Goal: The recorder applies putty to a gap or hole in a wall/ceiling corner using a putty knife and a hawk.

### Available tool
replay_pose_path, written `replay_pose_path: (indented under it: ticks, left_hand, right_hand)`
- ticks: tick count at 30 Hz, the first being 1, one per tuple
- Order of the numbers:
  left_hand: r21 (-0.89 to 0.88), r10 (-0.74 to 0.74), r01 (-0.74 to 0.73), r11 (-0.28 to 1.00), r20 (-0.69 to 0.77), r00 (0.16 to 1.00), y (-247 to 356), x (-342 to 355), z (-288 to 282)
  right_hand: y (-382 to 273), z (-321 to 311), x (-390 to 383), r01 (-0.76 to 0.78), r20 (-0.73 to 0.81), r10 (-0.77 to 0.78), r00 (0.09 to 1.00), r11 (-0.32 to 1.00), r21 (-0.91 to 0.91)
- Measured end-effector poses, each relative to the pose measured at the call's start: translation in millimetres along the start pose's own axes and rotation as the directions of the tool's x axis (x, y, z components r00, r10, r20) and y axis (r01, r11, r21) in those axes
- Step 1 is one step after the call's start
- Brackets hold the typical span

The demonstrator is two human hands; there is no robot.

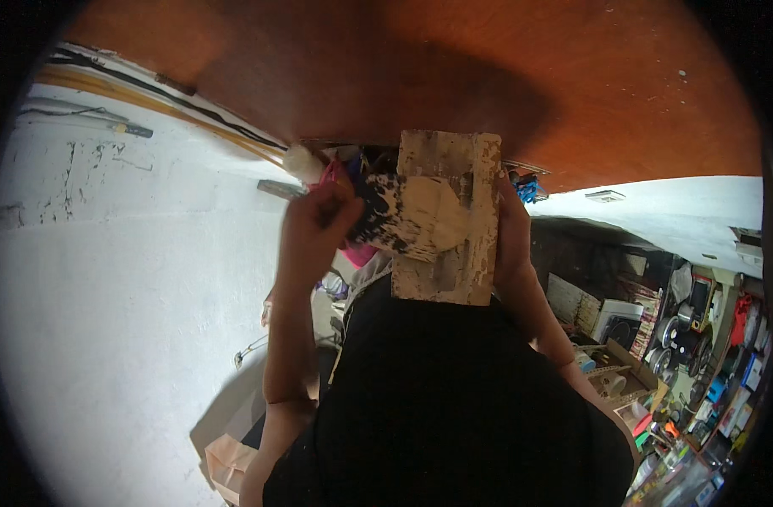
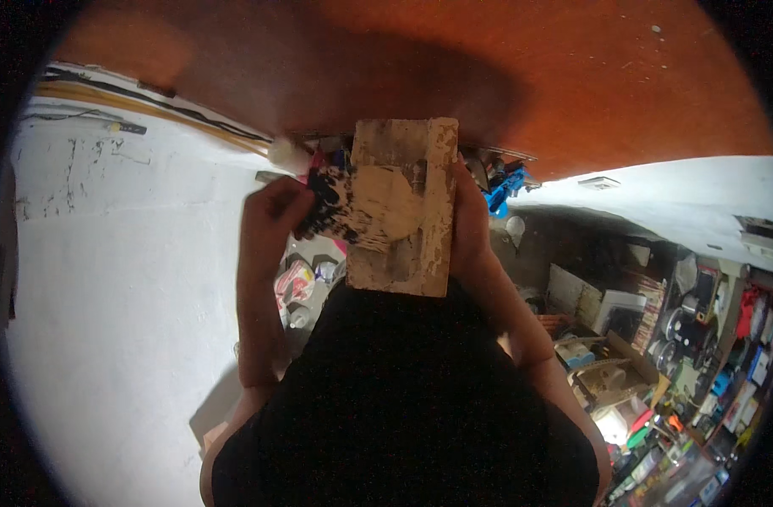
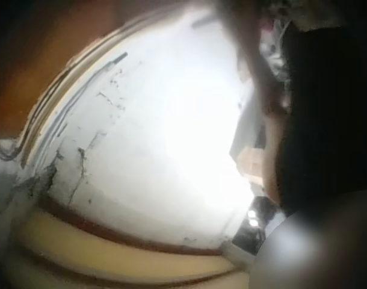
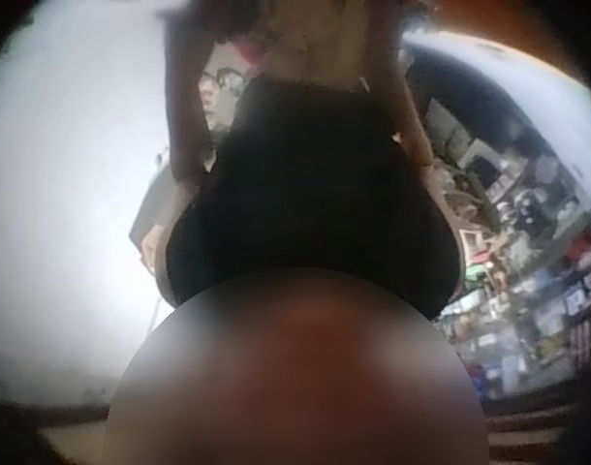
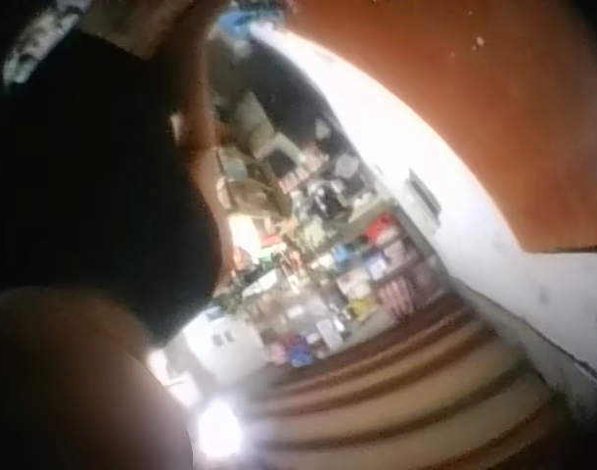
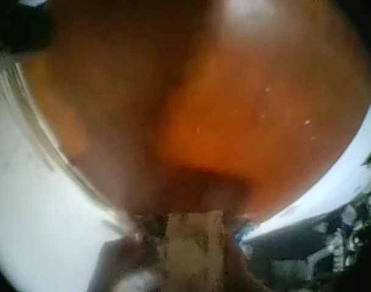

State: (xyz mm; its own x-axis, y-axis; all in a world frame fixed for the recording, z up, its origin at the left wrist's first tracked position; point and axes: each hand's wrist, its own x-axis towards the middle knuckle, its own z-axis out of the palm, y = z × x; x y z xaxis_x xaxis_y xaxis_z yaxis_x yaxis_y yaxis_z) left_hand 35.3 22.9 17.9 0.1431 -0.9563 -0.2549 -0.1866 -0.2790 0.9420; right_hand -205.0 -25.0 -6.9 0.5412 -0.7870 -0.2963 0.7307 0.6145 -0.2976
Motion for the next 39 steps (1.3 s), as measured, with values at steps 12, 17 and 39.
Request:
replay_pose_path:
  ticks: [12,17,39]
  left_hand:
    - [-0.24,-0.104,0.156,0.958,0.215,0.971,2.6,-2.4,6.8]
    - [-0.259,-0.065,0.081,0.962,0.07,0.995,7.5,-1.8,-9.1]
    - [-0.24,0.053,-0.057,0.969,-0.027,0.998,34.7,26.8,-9.7]
  right_hand:
    - [2.1,0.8,-2.4,0.05,-0.073,-0.055,0.996,0.996,-0.071]
    - [2.3,0.2,-5.6,0.073,-0.079,-0.079,0.994,0.994,-0.079]
    - [6.1,12.8,-11.1,0.052,-0.151,-0.082,0.985,0.979,-0.196]
